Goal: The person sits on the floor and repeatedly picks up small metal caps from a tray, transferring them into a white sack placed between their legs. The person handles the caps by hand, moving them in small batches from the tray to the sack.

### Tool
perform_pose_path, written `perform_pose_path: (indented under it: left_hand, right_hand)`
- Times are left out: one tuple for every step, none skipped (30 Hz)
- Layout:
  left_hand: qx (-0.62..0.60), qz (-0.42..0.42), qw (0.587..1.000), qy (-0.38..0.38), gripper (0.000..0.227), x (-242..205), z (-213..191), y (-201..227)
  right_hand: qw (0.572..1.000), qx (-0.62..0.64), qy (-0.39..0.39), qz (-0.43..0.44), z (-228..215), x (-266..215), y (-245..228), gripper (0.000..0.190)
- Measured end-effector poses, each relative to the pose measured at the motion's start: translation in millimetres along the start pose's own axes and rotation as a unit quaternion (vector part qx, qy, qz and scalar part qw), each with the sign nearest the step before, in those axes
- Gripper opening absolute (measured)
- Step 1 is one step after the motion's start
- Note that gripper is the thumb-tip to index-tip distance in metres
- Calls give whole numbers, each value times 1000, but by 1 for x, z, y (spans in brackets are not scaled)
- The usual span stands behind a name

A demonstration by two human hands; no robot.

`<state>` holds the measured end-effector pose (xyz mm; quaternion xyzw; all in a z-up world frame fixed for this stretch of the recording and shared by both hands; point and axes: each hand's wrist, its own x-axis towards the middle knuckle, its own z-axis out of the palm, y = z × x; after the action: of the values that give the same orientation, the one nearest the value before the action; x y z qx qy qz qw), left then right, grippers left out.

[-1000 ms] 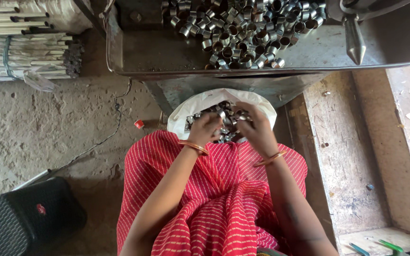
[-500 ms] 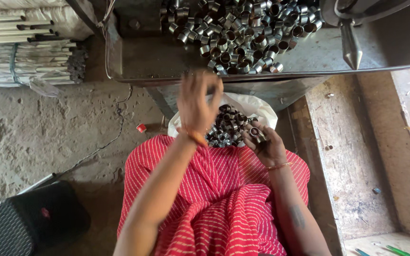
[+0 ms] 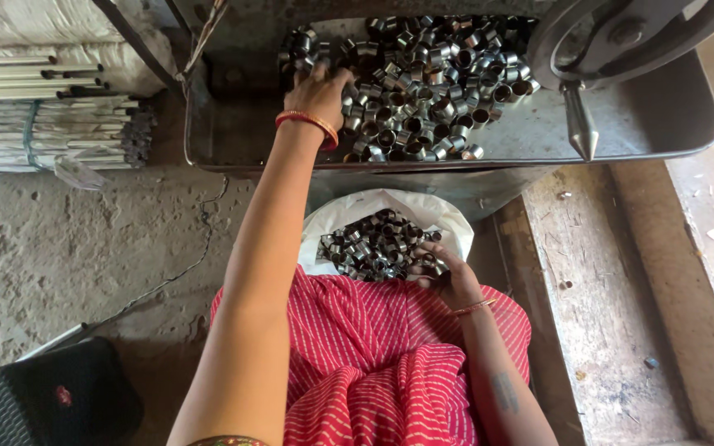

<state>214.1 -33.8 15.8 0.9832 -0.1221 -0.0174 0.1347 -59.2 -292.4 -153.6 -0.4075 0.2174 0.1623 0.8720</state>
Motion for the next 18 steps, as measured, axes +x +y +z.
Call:
perform_pose_path:
  left_hand:
    - [5,-9,1000,-15,60,-2,0,-3]
    - [9,-19,999,-31,58,-4,-1,-6]
    - [5,-7,1000,-16,55,-8,-2,-9]
    - [1,5,1000,-2,52,-12,-3,-13]
    - [-4,17,1000,15,49,-15,-5,-18]
    - [-39,21,999,23,42,-18,-8,-24]
    - [-73,25,997,30,37,-20,-11,-31]
    - [-108,29,993,38,34,-23,-12,-38]
    - [-216,1,976,41,31,-25,-13,-46]
    - [-321,-26,946,44,28,-29,-11,-53]
    - [-423,-53,904,47,27,-32,-11,-61]
    - [-507,-66,857,56,24,-35,-9,-68]
    - [-588,-77,803,66,22,-38,-6,-72]
    - [-663,-87,740,74,19,-39,-6,-75]
    - [-651,-97,747,88,20,-39,-6,-76]
    - [-640,-107,754,102,21,-38,-5,-75]
    - [-628,-119,760,115,22,-39,-4,-72]
    - [-498,-94,852,131,29,-39,-3,-67]
  right_hand:
    - [1000,-11,-2,0,3,0,-1,38]
    - [1000,-21,-3,0,5,1,-1,38]
    - [1000,-25,-6,3,6,0,0,39]
    - [1000,-29,-9,5,7,-1,1,40]
    - [999,-33,-12,6,7,0,0,40]
    - [999,-35,-5,11,7,0,0,40]
    - [999,-36,3,15,7,0,0,40]
    - [999,-37,11,20,6,0,0,40]
    - [999,-38,7,18,5,0,2,41]
    - [999,-39,3,15,4,0,3,42]
    - [999,-42,-2,12,3,1,3,43]
    - [999,-33,-8,13,2,1,3,43]
    - [999,-26,-14,13,1,2,3,43]
    - [1000,-18,-20,13,0,3,3,43]
    - [1000,-17,-20,13,-1,4,3,43]
    - [1000,-15,-20,12,-2,5,4,43]
    - [1000,-15,-19,14,-4,3,6,44]
    - [1000,-17,-18,13,-6,2,7,44]
